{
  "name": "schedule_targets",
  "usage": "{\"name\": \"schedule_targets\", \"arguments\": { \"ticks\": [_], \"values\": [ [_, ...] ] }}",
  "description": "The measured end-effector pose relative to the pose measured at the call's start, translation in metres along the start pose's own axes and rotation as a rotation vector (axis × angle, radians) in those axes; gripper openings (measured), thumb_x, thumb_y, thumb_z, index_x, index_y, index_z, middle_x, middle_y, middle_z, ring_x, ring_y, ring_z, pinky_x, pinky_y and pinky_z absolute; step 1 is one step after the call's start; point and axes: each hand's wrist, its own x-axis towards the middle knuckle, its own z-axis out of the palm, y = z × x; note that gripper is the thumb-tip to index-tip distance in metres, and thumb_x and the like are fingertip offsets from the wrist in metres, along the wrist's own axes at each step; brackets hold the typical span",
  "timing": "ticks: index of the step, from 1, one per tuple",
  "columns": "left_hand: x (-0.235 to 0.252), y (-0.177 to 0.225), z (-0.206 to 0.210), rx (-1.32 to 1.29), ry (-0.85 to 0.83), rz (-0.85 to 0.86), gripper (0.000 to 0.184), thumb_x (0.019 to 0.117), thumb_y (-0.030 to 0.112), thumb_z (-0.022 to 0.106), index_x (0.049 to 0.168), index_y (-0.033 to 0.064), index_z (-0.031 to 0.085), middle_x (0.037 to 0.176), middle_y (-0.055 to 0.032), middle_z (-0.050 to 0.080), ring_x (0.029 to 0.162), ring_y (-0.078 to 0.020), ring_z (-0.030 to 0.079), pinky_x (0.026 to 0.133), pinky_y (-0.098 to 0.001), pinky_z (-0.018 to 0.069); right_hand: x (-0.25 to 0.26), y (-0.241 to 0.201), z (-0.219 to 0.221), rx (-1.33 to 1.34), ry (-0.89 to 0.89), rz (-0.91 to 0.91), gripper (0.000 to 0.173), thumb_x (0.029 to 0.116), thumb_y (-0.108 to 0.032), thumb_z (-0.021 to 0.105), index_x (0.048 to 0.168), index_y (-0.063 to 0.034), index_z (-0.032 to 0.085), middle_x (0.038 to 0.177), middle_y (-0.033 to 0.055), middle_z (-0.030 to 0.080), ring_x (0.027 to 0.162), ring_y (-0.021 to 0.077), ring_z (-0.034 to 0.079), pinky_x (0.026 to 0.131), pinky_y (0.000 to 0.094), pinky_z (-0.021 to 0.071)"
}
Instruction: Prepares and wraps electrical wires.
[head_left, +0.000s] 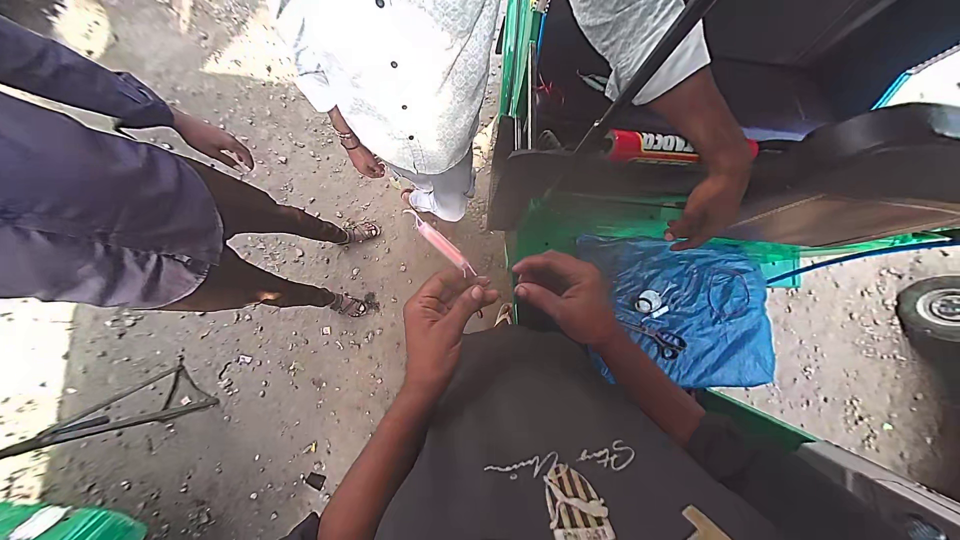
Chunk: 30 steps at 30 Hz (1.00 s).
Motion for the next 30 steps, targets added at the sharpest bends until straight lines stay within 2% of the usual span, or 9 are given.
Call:
{"name": "schedule_targets", "arguments": {
  "ticks": [4, 9, 12, 16, 19, 21, 24, 26, 30],
  "values": [
    [0.003, 0.009, -0.012, 0.004, -0.014, -0.006, 0.03, 0.0964, -0.003, 0.065, 0.126, -0.0044, 0.062, 0.11, -0.0227, 0.072, 0.093, -0.0333, 0.075, 0.088, -0.0487, 0.0629, 0.014, -0.013, 0.032, -0.119, 0.023, -0.132, 0.021, 0.0893, -0.009, 0.078, 0.11, -0.0063, 0.076, 0.102, 0.0033, 0.07, 0.084, 0.011, 0.068, 0.071, 0.0284, 0.0626],
    [0.002, 0.02, -0.038, 0.032, -0.043, -0.036, 0.028, 0.0964, -0.003, 0.064, 0.125, -0.0039, 0.063, 0.107, -0.021, 0.073, 0.091, -0.0307, 0.075, 0.085, -0.0464, 0.0639, 0.02, -0.015, 0.061, -0.205, 0.054, -0.179, 0.017, 0.0911, -0.013, 0.077, 0.107, -0.0072, 0.077, 0.099, 0.0021, 0.07, 0.082, 0.008, 0.066, 0.068, 0.0247, 0.0594],
    [0.002, 0.027, -0.053, 0.032, -0.049, -0.04, 0.027, 0.0953, -0.004, 0.066, 0.123, -0.0046, 0.064, 0.103, -0.0212, 0.073, 0.088, -0.0307, 0.075, 0.084, -0.0469, 0.064, 0.025, -0.016, 0.083, -0.303, 0.074, -0.267, 0.013, 0.0941, -0.014, 0.074, 0.105, -0.0075, 0.078, 0.099, 0.0029, 0.07, 0.09, 0.0098, 0.067, 0.076, 0.0263, 0.0605],
    [0.002, 0.037, -0.077, 0.046, -0.054, -0.048, 0.028, 0.0957, -0.004, 0.065, 0.124, -0.0054, 0.063, 0.107, -0.0237, 0.073, 0.09, -0.0339, 0.076, 0.084, -0.0474, 0.0643, 0.027, -0.014, 0.105, -0.527, 0.14, -0.285, 0.014, 0.0989, -0.014, 0.066, 0.106, -0.0093, 0.077, 0.103, 0.0045, 0.071, 0.099, 0.0155, 0.067, 0.087, 0.0328, 0.0581],
    [0.0, 0.045, -0.092, 0.057, -0.056, -0.054, 0.029, 0.0961, -0.004, 0.065, 0.125, -0.0055, 0.062, 0.11, -0.024, 0.073, 0.092, -0.0349, 0.075, 0.085, -0.0481, 0.0643, 0.028, -0.012, 0.115, -0.655, 0.149, -0.207, 0.028, 0.0985, -0.007, 0.056, 0.115, -0.0157, 0.077, 0.126, 0.0063, 0.067, 0.117, 0.0236, 0.06, 0.098, 0.0419, 0.0516],
    [-0.001, 0.049, -0.1, 0.073, -0.061, -0.06, 0.029, 0.0961, -0.003, 0.065, 0.125, -0.004, 0.063, 0.111, -0.0225, 0.073, 0.092, -0.034, 0.076, 0.085, -0.0479, 0.0645, 0.028, -0.02, 0.122, -0.566, 0.145, -0.213, 0.03, 0.0966, -0.003, 0.056, 0.115, -0.0141, 0.078, 0.131, 0.0066, 0.066, 0.121, 0.0223, 0.06, 0.101, 0.0402, 0.0524],
    [-0.001, 0.051, -0.112, 0.072, -0.09, -0.053, 0.03, 0.0961, -0.002, 0.066, 0.126, -0.0003, 0.064, 0.113, -0.0199, 0.07, 0.088, -0.0321, 0.075, 0.082, -0.0477, 0.0655, 0.027, -0.035, 0.138, -0.363, 0.138, -0.21, 0.015, 0.095, -0.009, 0.069, 0.108, -0.0078, 0.077, 0.112, 0.004, 0.072, 0.107, 0.0147, 0.067, 0.091, 0.0336, 0.0597],
    [-0.005, 0.052, -0.119, 0.055, -0.115, -0.068, 0.029, 0.0961, -0.001, 0.067, 0.125, 0.0012, 0.065, 0.108, -0.0185, 0.071, 0.086, -0.0298, 0.075, 0.081, -0.0468, 0.0648, 0.023, -0.039, 0.149, -0.307, 0.11, -0.175, 0.014, 0.0961, -0.013, 0.07, 0.107, -0.008, 0.076, 0.108, 0.0022, 0.072, 0.104, 0.0134, 0.068, 0.089, 0.0332, 0.0604],
    [0.001, 0.056, -0.129, 0.023, -0.127, -0.08, 0.026, 0.094, -0.002, 0.068, 0.119, -0.0077, 0.064, 0.104, -0.0237, 0.07, 0.085, -0.0325, 0.074, 0.083, -0.0471, 0.0645, 0.027, -0.039, 0.164, -0.05, 0.081, -0.026, 0.013, 0.0983, -0.015, 0.069, 0.104, -0.0094, 0.078, 0.103, 0.0017, 0.074, 0.093, 0.0123, 0.07, 0.082, 0.0319, 0.0618]
  ]
}}
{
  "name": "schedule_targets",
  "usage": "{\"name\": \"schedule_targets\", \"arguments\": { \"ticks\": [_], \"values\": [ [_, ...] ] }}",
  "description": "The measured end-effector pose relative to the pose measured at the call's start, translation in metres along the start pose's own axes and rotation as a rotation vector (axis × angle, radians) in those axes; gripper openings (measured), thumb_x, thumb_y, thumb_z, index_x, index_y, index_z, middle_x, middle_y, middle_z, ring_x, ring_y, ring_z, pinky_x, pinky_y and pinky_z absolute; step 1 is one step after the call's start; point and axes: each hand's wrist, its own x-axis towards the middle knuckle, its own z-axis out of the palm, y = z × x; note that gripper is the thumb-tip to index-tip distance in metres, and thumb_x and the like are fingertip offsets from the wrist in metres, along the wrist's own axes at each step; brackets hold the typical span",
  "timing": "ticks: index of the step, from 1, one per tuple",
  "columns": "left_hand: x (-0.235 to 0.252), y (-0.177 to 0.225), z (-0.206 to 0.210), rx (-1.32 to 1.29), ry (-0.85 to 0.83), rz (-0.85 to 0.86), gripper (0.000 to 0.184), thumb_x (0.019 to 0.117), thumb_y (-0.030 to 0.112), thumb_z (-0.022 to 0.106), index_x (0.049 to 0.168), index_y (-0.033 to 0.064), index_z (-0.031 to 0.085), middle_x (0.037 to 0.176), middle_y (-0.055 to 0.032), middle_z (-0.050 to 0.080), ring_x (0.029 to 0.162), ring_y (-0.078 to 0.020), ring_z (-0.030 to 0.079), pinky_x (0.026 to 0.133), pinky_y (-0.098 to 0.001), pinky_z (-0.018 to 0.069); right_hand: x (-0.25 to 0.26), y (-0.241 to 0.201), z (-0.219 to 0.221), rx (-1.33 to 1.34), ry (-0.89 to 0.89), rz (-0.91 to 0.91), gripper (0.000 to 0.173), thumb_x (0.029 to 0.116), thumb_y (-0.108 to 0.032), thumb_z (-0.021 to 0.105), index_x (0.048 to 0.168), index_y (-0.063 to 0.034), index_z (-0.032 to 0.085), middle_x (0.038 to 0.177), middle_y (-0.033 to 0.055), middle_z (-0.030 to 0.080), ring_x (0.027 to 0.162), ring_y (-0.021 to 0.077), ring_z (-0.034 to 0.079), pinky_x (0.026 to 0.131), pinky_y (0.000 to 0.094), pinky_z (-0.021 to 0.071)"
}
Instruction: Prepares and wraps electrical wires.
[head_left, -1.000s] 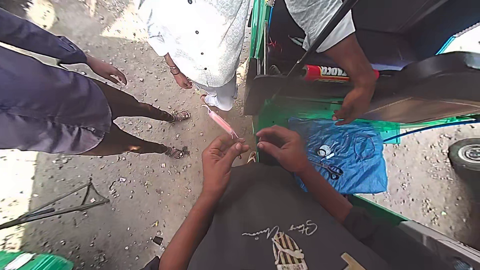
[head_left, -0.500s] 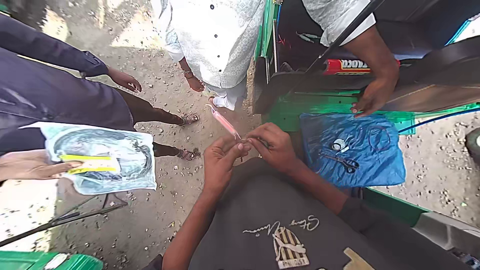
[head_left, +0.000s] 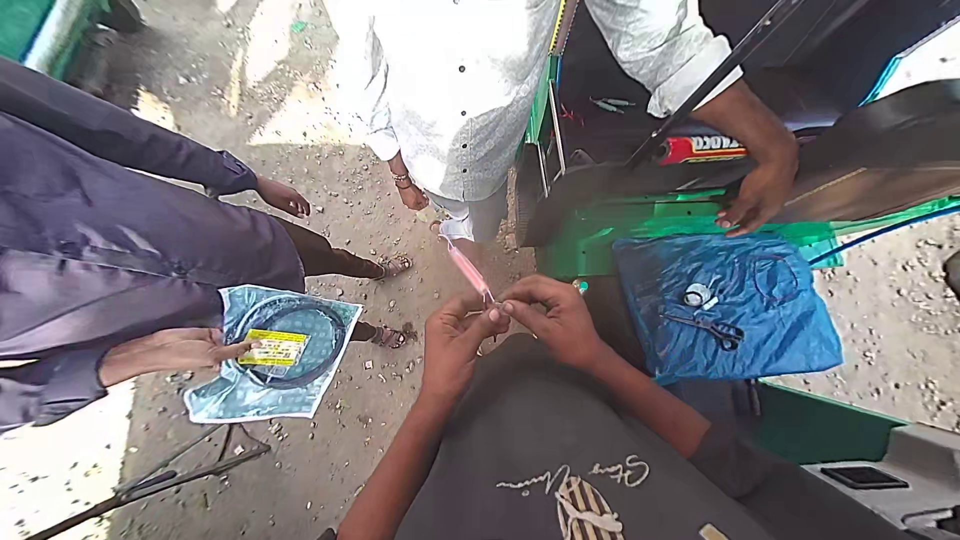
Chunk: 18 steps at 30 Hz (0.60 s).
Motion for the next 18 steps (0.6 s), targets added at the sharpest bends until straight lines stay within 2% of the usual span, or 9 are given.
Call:
{"name": "schedule_targets", "arguments": {
  "ticks": [2, 5, 8, 13, 16, 18],
  "values": [
    [-0.001, 0.003, -0.004, 0.042, 0.0, 0.026, 0.029, 0.0918, -0.003, 0.071, 0.118, -0.0104, 0.064, 0.101, -0.0224, 0.071, 0.084, -0.0313, 0.074, 0.08, -0.0449, 0.065, 0.001, -0.001, 0.002, 0.186, -0.056, 0.14, 0.014, 0.097, -0.014, 0.071, 0.106, -0.0051, 0.078, 0.105, 0.006, 0.074, 0.092, 0.0145, 0.071, 0.081, 0.0311, 0.0618],
    [-0.001, 0.008, -0.01, 0.102, -0.018, 0.04, 0.033, 0.0885, -0.003, 0.075, 0.12, -0.0094, 0.064, 0.097, -0.0205, 0.072, 0.083, -0.0295, 0.074, 0.079, -0.0432, 0.0651, 0.004, -0.003, 0.002, 0.434, -0.13, 0.295, 0.018, 0.094, -0.006, 0.072, 0.109, 0.0033, 0.075, 0.103, 0.0118, 0.075, 0.088, 0.0165, 0.071, 0.08, 0.0316, 0.0605],
    [-0.006, 0.007, -0.018, 0.152, -0.032, 0.004, 0.036, 0.0858, -0.002, 0.078, 0.12, -0.0046, 0.066, 0.092, -0.0191, 0.074, 0.08, -0.0286, 0.075, 0.078, -0.0428, 0.0654, -0.003, -0.004, 0.005, 0.507, -0.138, 0.415, 0.017, 0.0917, -0.001, 0.072, 0.108, 0.0038, 0.074, 0.097, 0.0121, 0.074, 0.08, 0.0138, 0.068, 0.072, 0.0275, 0.0589],
    [-0.004, 0.012, -0.026, 0.225, -0.071, -0.006, 0.035, 0.0827, -0.001, 0.082, 0.115, -0.0044, 0.069, 0.09, -0.0185, 0.076, 0.077, -0.028, 0.075, 0.074, -0.0406, 0.0659, -0.003, 0.003, 0.01, 0.567, -0.177, 0.424, 0.015, 0.09, -0.003, 0.074, 0.104, 0.002, 0.075, 0.096, 0.01, 0.073, 0.08, 0.0128, 0.067, 0.072, 0.0286, 0.0583],
    [-0.007, 0.015, -0.025, 0.29, -0.09, -0.027, 0.032, 0.0832, 0.002, 0.082, 0.113, -0.0013, 0.071, 0.091, -0.0128, 0.077, 0.077, -0.0238, 0.075, 0.071, -0.0379, 0.066, -0.008, 0.005, 0.011, 0.554, -0.208, 0.423, 0.013, 0.0885, -0.009, 0.075, 0.099, -0.0007, 0.075, 0.09, 0.0078, 0.073, 0.074, 0.0117, 0.066, 0.065, 0.0282, 0.0575],
    [-0.006, 0.021, -0.029, 0.308, -0.09, -0.046, 0.03, 0.0851, 0.003, 0.081, 0.114, 0.0016, 0.071, 0.092, -0.0102, 0.077, 0.078, -0.0218, 0.075, 0.073, -0.0381, 0.066, -0.004, 0.007, 0.017, 0.56, -0.203, 0.4, 0.017, 0.0868, -0.014, 0.078, 0.098, -0.0018, 0.075, 0.088, 0.0101, 0.072, 0.072, 0.0145, 0.066, 0.066, 0.0312, 0.0584]
  ]
}}
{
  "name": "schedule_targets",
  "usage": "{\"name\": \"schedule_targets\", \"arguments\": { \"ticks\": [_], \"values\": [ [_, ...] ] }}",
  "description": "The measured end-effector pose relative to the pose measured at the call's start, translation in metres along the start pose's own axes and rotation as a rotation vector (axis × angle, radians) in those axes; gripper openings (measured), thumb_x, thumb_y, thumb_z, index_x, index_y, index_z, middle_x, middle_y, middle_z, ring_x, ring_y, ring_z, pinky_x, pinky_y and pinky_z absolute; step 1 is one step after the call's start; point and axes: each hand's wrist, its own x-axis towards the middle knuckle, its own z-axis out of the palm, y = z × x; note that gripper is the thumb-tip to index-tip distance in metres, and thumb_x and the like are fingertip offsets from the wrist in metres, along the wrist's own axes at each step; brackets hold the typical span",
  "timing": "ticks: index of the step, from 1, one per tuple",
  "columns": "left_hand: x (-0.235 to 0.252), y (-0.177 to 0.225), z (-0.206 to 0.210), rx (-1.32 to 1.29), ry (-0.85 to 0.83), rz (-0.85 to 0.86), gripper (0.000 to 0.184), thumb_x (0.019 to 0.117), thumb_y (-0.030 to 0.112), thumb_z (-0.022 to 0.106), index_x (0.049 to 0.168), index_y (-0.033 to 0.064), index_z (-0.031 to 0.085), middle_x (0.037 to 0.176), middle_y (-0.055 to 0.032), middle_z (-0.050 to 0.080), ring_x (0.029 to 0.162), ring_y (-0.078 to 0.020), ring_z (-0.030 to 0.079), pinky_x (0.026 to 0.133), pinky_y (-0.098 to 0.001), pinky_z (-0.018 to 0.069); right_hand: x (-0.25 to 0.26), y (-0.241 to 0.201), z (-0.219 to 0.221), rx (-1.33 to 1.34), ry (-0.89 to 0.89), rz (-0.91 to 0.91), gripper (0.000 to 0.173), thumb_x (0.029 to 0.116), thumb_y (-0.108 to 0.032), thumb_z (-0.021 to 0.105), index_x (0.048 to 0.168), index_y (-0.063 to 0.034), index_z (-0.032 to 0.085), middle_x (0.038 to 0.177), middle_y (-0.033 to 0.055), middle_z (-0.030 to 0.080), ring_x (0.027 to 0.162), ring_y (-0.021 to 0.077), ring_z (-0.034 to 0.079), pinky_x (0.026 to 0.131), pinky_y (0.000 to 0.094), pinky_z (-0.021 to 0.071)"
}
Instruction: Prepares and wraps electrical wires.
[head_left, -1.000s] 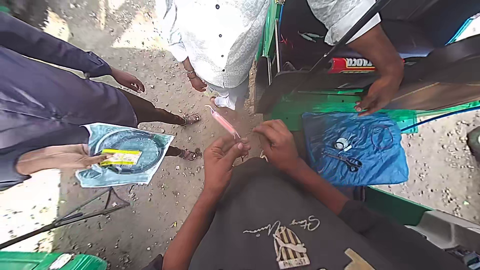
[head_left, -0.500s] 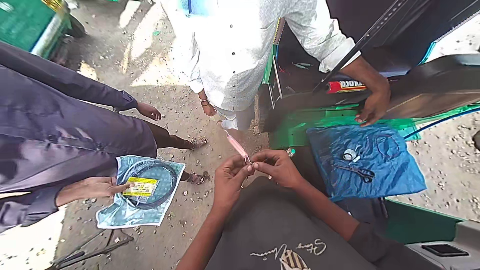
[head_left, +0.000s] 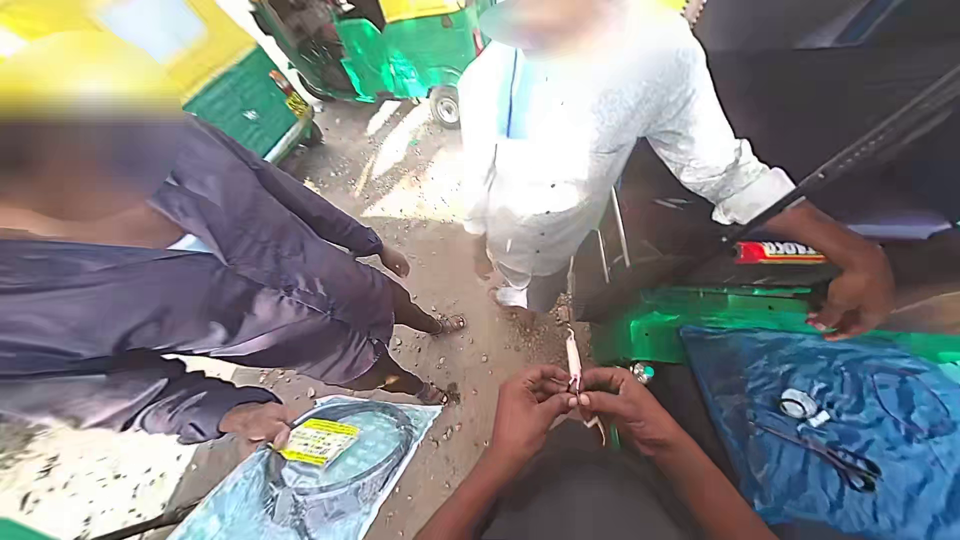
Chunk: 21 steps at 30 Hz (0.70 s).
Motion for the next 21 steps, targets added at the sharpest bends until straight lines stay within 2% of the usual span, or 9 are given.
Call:
{"name": "schedule_targets", "arguments": {
  "ticks": [3, 7, 12, 14, 16, 17, 18, 20, 21],
  "values": [
    [-0.001, 0.0, -0.005, 0.038, -0.013, 0.017, 0.031, 0.0876, 0.008, 0.079, 0.116, 0.0016, 0.069, 0.094, -0.0088, 0.076, 0.079, -0.0179, 0.074, 0.075, -0.0374, 0.064, 0.005, 0.005, 0.0, 0.002, -0.071, -0.058, 0.016, 0.0892, -0.018, 0.076, 0.101, -0.0072, 0.077, 0.091, 0.0076, 0.074, 0.076, 0.015, 0.069, 0.071, 0.0337, 0.0606],
    [-0.007, 0.0, -0.017, 0.102, 0.024, 0.082, 0.029, 0.0907, 0.008, 0.075, 0.117, -0.0028, 0.069, 0.1, -0.0118, 0.075, 0.086, -0.0183, 0.073, 0.082, -0.0398, 0.0617, 0.018, 0.002, 0.019, -0.063, -0.033, -0.029, 0.008, 0.0901, -0.005, 0.07, 0.096, -0.0081, 0.076, 0.085, 0.002, 0.075, 0.074, 0.0122, 0.07, 0.072, 0.0334, 0.0612],
    [-0.018, -0.01, -0.043, -0.108, 0.123, 0.115, 0.029, 0.0855, 0.002, 0.079, 0.112, -0.002, 0.07, 0.092, -0.012, 0.076, 0.079, -0.0204, 0.074, 0.077, -0.0401, 0.064, 0.048, 0.009, 0.039, -0.035, -0.199, 0.006, 0.009, 0.0961, -0.009, 0.069, 0.103, -0.003, 0.072, 0.088, 0.008, 0.074, 0.074, 0.0158, 0.069, 0.071, 0.035, 0.0608],
    [-0.026, -0.015, -0.058, -0.182, 0.177, 0.128, 0.03, 0.0837, -0.001, 0.079, 0.112, -0.0034, 0.069, 0.092, -0.0141, 0.075, 0.079, -0.0229, 0.074, 0.076, -0.0411, 0.064, 0.061, 0.0, 0.049, -0.249, -0.24, -0.008, 0.011, 0.0953, -0.006, 0.068, 0.104, 0.0001, 0.07, 0.086, 0.0113, 0.073, 0.07, 0.0192, 0.069, 0.067, 0.0374, 0.0617],
    [-0.037, -0.02, -0.072, -0.181, 0.232, 0.106, 0.032, 0.0828, -0.001, 0.08, 0.112, -0.0023, 0.069, 0.092, -0.0136, 0.075, 0.079, -0.0233, 0.074, 0.076, -0.0409, 0.0644, 0.076, -0.027, 0.045, -0.64, -0.286, -0.08, 0.02, 0.0909, -0.014, 0.076, 0.11, -0.0067, 0.075, 0.087, 0.0064, 0.076, 0.068, 0.0165, 0.07, 0.063, 0.0358, 0.0615],
    [-0.043, -0.021, -0.079, -0.177, 0.265, 0.081, 0.032, 0.0821, -0.001, 0.081, 0.112, -0.0012, 0.069, 0.091, -0.0131, 0.075, 0.079, -0.0231, 0.074, 0.076, -0.0407, 0.0642, 0.085, -0.047, 0.041, -0.834, -0.303, -0.155, 0.019, 0.0892, -0.027, 0.078, 0.105, -0.0147, 0.079, 0.083, -0.0007, 0.076, 0.067, 0.0116, 0.07, 0.063, 0.0344, 0.0607],
    [-0.049, -0.023, -0.087, -0.182, 0.303, 0.048, 0.033, 0.0817, -0.001, 0.082, 0.113, -0.0007, 0.069, 0.092, -0.0132, 0.075, 0.08, -0.0237, 0.074, 0.077, -0.0411, 0.0641, 0.091, -0.068, 0.039, -0.928, -0.316, -0.26, 0.021, 0.0864, -0.039, 0.08, 0.089, -0.0186, 0.079, 0.074, -0.0049, 0.073, 0.063, 0.0081, 0.067, 0.059, 0.0331, 0.0572],
    [-0.061, -0.031, -0.096, -0.226, 0.385, 0.0, 0.036, 0.0798, -0.002, 0.082, 0.113, -0.0007, 0.069, 0.09, -0.0144, 0.075, 0.079, -0.0252, 0.074, 0.076, -0.0422, 0.0637, 0.09, -0.103, 0.047, -0.811, -0.377, -0.44, 0.044, 0.0834, -0.043, 0.083, 0.059, -0.0166, 0.058, 0.053, -0.0052, 0.051, 0.047, 0.0056, 0.044, 0.044, 0.0277, 0.0345],
    [-0.065, -0.037, -0.098, -0.252, 0.424, 0.007, 0.037, 0.0785, -0.004, 0.083, 0.113, -0.0015, 0.069, 0.089, -0.0151, 0.074, 0.078, -0.0259, 0.074, 0.075, -0.0424, 0.0638, 0.086, -0.119, 0.054, -0.762, -0.424, -0.499, 0.051, 0.084, -0.039, 0.083, 0.054, -0.0179, 0.048, 0.05, -0.0072, 0.043, 0.045, 0.0026, 0.037, 0.042, 0.0241, 0.0278]
  ]
}}
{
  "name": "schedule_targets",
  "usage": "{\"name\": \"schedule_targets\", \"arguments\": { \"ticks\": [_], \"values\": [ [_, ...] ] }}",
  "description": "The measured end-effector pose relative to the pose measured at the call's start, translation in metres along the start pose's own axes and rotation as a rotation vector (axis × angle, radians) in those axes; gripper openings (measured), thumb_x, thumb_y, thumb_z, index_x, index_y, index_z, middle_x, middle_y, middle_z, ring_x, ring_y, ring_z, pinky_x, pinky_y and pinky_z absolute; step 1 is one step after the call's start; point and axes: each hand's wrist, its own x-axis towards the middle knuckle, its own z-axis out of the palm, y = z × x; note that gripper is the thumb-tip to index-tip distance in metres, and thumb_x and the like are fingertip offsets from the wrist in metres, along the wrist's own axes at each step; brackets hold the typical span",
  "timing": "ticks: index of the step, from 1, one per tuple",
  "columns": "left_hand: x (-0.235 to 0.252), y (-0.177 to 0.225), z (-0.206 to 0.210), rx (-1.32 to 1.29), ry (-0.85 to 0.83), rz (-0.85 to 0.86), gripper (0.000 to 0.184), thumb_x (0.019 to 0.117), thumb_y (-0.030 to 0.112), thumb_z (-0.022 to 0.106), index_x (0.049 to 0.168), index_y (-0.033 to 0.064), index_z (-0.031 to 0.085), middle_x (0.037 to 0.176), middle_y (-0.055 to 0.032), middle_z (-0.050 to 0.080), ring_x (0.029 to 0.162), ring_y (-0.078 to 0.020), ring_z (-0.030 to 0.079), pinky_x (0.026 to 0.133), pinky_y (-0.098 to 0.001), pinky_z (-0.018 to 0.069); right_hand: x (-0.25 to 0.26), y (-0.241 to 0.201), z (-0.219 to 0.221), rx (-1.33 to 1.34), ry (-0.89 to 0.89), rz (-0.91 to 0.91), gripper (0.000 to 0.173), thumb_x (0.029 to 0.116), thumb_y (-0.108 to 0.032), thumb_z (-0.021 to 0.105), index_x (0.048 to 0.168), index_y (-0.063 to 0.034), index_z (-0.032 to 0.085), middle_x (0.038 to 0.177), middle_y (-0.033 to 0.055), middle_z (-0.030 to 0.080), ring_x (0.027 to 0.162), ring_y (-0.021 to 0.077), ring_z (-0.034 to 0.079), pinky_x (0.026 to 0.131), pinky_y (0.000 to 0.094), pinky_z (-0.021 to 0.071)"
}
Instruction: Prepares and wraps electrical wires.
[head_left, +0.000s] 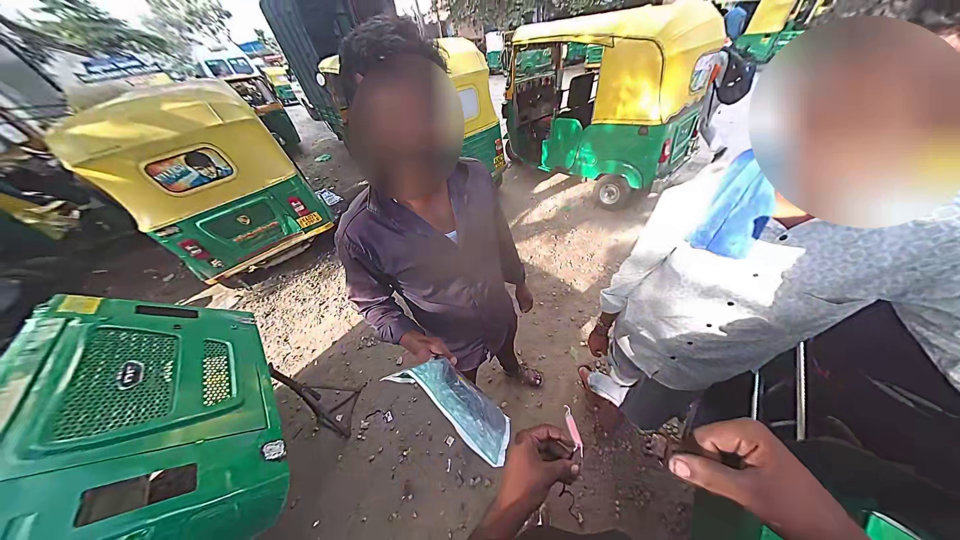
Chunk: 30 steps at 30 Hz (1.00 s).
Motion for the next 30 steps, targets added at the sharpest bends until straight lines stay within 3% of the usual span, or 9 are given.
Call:
{"name": "schedule_targets", "arguments": {
  "ticks": [6, 11, 12, 14, 16, 21, 23, 25, 30],
  "values": [
    [-0.003, -0.013, -0.007, -0.102, 0.065, 0.053, 0.033, 0.0785, -0.008, 0.08, 0.108, -0.0015, 0.068, 0.089, -0.0155, 0.073, 0.075, -0.0255, 0.073, 0.071, -0.042, 0.0632, 0.01, -0.037, 0.001, 0.119, -0.186, -0.081, 0.045, 0.0871, -0.018, 0.075, 0.054, -0.0153, 0.045, 0.05, -0.007, 0.04, 0.045, 0.0002, 0.035, 0.042, 0.0212, 0.0237],
    [0.002, -0.011, 0.005, -0.144, 0.034, 0.11, 0.045, 0.0773, -0.008, 0.081, 0.119, -0.0006, 0.065, 0.086, -0.0165, 0.073, 0.072, -0.0268, 0.073, 0.069, -0.0424, 0.0634, 0.005, -0.055, 0.007, 0.299, -0.13, -0.115, 0.022, 0.0892, -0.032, 0.079, 0.088, -0.0114, 0.072, 0.075, 0.0009, 0.067, 0.065, 0.0075, 0.062, 0.057, 0.0246, 0.0513],
    [0.004, -0.005, 0.007, -0.12, 0.037, 0.132, 0.051, 0.0776, -0.008, 0.081, 0.125, 0.0004, 0.064, 0.086, -0.0166, 0.073, 0.073, -0.0262, 0.073, 0.07, -0.0413, 0.0632, 0.004, -0.063, 0.006, 0.103, -0.065, -0.166, 0.048, 0.0847, -0.042, 0.083, 0.12, -0.0108, 0.072, 0.104, 0.0067, 0.073, 0.091, 0.0134, 0.069, 0.077, 0.0313, 0.0595],
    [0.002, 0.011, 0.009, -0.046, 0.076, 0.176, 0.06, 0.0786, -0.005, 0.082, 0.134, 0.0035, 0.061, 0.087, -0.0152, 0.074, 0.073, -0.023, 0.073, 0.069, -0.0371, 0.0619, 0.0, -0.079, 0.004, -0.35, -0.024, -0.171, 0.121, 0.0704, -0.069, 0.082, 0.161, -0.0072, 0.03, 0.163, 0.0247, 0.03, 0.149, 0.0339, 0.035, 0.118, 0.0511, 0.0383],
    [-0.005, 0.022, 0.009, -0.021, 0.101, 0.206, 0.063, 0.0797, -0.004, 0.082, 0.138, 0.0034, 0.058, 0.09, -0.0166, 0.074, 0.077, -0.0251, 0.074, 0.071, -0.0385, 0.0632, -0.011, -0.082, 0.004, -0.607, 0.087, -0.141, 0.151, 0.0558, -0.085, 0.078, 0.164, -0.0039, 0.012, 0.165, 0.0378, 0.002, 0.155, 0.0513, 0.01, 0.123, 0.0636, 0.0209],
    [-0.004, 0.033, 0.0, -0.037, 0.084, 0.239, 0.061, 0.0794, -0.003, 0.083, 0.135, 0.0034, 0.06, 0.087, -0.017, 0.073, 0.074, -0.024, 0.072, 0.069, -0.0372, 0.0617, -0.025, -0.06, -0.009, -0.536, 0.122, -0.113, 0.148, 0.0596, -0.076, 0.084, 0.162, 0.0027, 0.013, 0.164, 0.0405, -0.001, 0.155, 0.0522, 0.004, 0.126, 0.0621, 0.0143],
    [0.001, 0.036, -0.002, -0.04, 0.079, 0.211, 0.063, 0.0785, -0.004, 0.084, 0.136, 0.0028, 0.059, 0.088, -0.0176, 0.073, 0.076, -0.0254, 0.073, 0.073, -0.0391, 0.0628, -0.03, -0.054, -0.011, -0.589, 0.137, -0.084, 0.114, 0.0708, -0.063, 0.086, 0.151, 0.0052, 0.041, 0.155, 0.0379, 0.034, 0.143, 0.0475, 0.04, 0.117, 0.0566, 0.0378],
    [0.006, 0.036, -0.001, -0.033, 0.08, 0.188, 0.064, 0.0778, -0.005, 0.084, 0.136, 0.0029, 0.059, 0.087, -0.0177, 0.073, 0.077, -0.0265, 0.073, 0.075, -0.0406, 0.0631, -0.033, -0.044, -0.014, -0.609, 0.216, -0.102, 0.045, 0.0838, -0.042, 0.086, 0.096, 0.0001, 0.075, 0.095, 0.0199, 0.075, 0.082, 0.0264, 0.073, 0.071, 0.0437, 0.0594],
    [0.021, 0.042, -0.003, -0.006, 0.035, 0.192, 0.067, 0.0774, -0.005, 0.084, 0.138, 0.0044, 0.058, 0.086, -0.0173, 0.074, 0.073, -0.025, 0.073, 0.07, -0.0381, 0.0626, -0.027, -0.032, -0.022, -0.73, 0.193, -0.099, 0.04, 0.0936, -0.021, 0.066, 0.059, -0.0084, 0.05, 0.058, 0.0098, 0.056, 0.051, 0.0222, 0.055, 0.044, 0.0429, 0.0381]
  ]
}}
